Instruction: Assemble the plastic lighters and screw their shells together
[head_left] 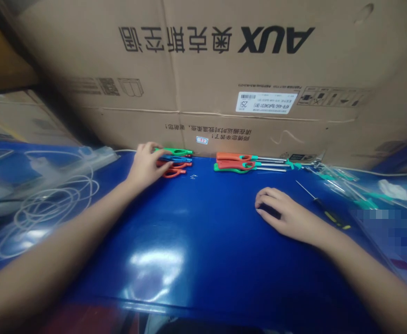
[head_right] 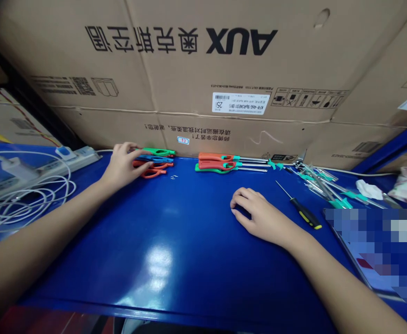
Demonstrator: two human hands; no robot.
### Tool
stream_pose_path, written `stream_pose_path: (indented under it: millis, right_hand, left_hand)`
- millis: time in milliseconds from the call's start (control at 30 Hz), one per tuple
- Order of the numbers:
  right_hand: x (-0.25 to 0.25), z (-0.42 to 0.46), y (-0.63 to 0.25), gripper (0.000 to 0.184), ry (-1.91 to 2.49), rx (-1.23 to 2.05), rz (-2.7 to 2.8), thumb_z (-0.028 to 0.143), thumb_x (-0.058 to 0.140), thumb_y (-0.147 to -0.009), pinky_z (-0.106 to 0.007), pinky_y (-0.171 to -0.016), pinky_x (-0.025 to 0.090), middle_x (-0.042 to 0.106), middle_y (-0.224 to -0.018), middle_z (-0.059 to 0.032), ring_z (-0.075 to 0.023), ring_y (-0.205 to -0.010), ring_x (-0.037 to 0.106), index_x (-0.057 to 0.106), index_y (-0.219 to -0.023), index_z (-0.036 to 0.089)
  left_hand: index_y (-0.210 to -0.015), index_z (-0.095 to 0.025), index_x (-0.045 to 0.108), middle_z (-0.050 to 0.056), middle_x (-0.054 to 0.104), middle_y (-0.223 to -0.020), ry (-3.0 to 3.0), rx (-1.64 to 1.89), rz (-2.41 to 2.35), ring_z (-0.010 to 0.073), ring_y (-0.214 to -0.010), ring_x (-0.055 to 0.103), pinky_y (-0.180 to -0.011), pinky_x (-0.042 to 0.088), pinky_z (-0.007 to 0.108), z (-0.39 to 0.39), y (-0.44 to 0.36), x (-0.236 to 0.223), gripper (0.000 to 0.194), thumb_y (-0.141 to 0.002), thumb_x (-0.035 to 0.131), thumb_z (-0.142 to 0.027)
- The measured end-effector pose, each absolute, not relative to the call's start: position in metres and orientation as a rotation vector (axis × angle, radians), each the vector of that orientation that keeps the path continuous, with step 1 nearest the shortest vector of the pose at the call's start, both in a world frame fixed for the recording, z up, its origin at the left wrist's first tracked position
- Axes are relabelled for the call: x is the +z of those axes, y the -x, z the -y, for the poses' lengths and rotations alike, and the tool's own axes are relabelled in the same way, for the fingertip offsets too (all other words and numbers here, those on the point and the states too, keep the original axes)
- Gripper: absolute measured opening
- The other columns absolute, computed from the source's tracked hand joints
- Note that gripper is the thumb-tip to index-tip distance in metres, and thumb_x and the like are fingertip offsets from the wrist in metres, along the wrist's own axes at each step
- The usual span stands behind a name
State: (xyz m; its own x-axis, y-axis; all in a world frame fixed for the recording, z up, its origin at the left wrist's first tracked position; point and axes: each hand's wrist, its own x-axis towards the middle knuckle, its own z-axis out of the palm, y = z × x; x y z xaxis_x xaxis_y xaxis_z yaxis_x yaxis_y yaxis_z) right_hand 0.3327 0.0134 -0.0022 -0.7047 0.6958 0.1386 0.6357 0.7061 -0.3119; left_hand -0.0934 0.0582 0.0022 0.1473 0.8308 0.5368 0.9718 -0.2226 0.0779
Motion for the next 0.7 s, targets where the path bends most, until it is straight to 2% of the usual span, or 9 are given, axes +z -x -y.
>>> stream_pose_path:
  millis: [267, 533, 700]
  right_hand:
    - [-0.002, -0.012, -0.331, 0.011, 1.044, 0.334, 2.679, 0.026, 0.048, -0.097, -0.045, -0.094, 0.048, 0.062, -0.113, -0.0089, -0.0245, -0.106, 0.06, 0.059, -0.1, 0.025]
    - [-0.001, -0.011, -0.332, 0.01, 1.051, 0.338, 2.692, 0.024, 0.048, -0.098, -0.045, -0.096, 0.047, 0.06, -0.114, -0.0079, -0.024, -0.108, 0.057, 0.057, -0.101, 0.024]
    - [0.0, -0.013, -0.333, 0.01, 1.05, 0.312, 2.697, 0.023, 0.048, -0.098, -0.046, -0.096, 0.047, 0.06, -0.114, -0.0081, -0.0242, -0.108, 0.058, 0.058, -0.101, 0.024]
  left_hand:
    - [-0.098, -0.025, 0.073, 0.011, 0.053, -0.126, 2.171, -0.572, 1.696, 0.0324, -0.117, 0.047, -0.096, 0.044, 0.048, -0.062, 0.093, 0.001, 0.017, -0.092, 0.06, -0.036]
    - [-0.094, -0.021, 0.069, 0.012, 0.061, -0.119, 2.184, -0.524, 1.66, 0.0332, -0.113, 0.053, -0.092, 0.045, 0.048, -0.06, 0.091, 0.005, 0.011, -0.092, 0.058, -0.026]
    - [-0.095, -0.021, 0.066, 0.013, 0.063, -0.12, 2.157, -0.579, 1.626, 0.0335, -0.115, 0.055, -0.092, 0.045, 0.048, -0.047, 0.082, 0.022, 0.015, -0.096, 0.055, -0.029]
